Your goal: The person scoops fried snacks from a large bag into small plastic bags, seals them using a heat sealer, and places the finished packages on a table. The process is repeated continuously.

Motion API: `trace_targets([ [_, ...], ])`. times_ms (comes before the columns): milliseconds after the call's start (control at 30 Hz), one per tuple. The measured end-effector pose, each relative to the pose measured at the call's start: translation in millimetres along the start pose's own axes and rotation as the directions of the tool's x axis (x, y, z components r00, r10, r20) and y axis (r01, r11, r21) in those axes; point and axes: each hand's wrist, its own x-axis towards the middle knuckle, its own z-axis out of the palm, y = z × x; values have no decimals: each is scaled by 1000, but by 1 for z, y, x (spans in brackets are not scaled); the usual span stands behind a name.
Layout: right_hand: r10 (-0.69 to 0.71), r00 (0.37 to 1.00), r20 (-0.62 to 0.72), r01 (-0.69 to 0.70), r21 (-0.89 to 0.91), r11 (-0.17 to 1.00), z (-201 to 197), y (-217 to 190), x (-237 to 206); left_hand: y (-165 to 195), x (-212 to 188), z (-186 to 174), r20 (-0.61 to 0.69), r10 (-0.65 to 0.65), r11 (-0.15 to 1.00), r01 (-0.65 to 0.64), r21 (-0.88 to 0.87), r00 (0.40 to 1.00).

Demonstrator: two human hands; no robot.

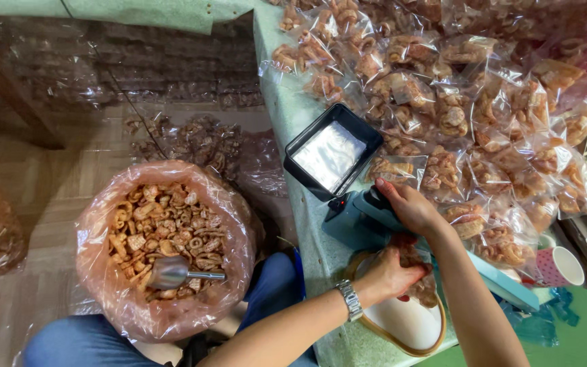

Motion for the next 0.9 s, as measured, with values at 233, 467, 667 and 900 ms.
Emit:
trace_targets([
  [233,-54,998,-35,57,85,995,-4,-10,-8,-7,3,-11,33,18,995,-21,99,999],
  [467,-72,995,-73,82,138,987,-1,-3,-5,0,-2,-8,26,38,988,-41,151,999],
  [667,-155,974,-168,178,133,975,1,14,3,3,-13,0,-27,56,978,-50,205,998],
  [900,-150,956,-252,155,4,988,-14,21,-1,-19,-6,10,-157,553,774,-435,461,818],
])
